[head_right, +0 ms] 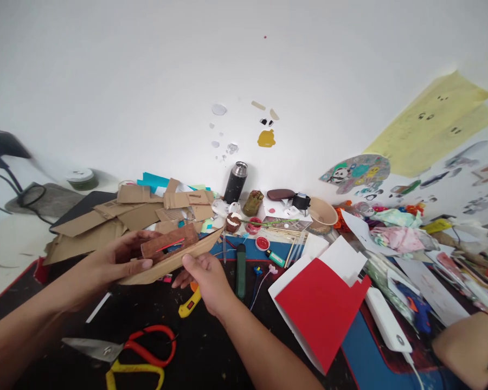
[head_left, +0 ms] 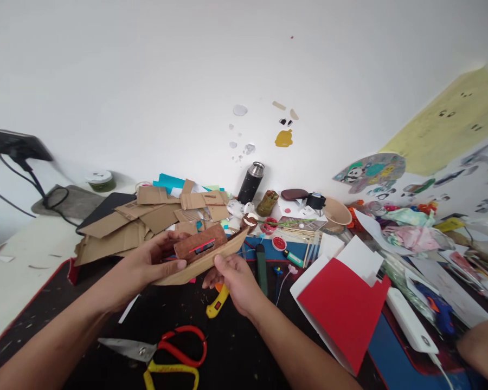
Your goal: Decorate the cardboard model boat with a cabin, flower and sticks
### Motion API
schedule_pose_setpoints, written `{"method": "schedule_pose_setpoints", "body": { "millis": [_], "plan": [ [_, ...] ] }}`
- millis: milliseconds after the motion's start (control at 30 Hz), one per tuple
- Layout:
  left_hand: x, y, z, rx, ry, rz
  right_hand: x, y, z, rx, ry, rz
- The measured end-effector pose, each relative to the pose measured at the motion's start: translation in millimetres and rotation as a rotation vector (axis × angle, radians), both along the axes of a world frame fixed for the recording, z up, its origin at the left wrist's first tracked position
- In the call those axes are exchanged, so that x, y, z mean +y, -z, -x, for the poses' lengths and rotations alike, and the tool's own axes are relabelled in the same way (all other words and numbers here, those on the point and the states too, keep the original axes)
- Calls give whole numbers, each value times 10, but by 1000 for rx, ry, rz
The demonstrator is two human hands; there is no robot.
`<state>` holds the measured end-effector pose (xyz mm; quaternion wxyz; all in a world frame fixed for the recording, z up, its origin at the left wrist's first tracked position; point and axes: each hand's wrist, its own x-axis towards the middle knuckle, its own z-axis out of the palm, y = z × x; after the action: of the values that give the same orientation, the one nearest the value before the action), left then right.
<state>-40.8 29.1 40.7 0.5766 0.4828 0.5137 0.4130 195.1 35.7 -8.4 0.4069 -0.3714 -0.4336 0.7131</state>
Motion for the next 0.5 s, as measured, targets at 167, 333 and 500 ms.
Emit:
{"method": "schedule_pose_setpoints", "body": {
  "millis": [167,333,500],
  "plan": [
    [70,-120,166,32,29,-29,-56,-31,18,4,-47,-10],
    [106,-245,265,79,2,-22,-130,-20,-95,-13,-14,12],
    [138,-266,290,90,42,-4,-216,-21,-212,-35,4,-13]
  ]
}}
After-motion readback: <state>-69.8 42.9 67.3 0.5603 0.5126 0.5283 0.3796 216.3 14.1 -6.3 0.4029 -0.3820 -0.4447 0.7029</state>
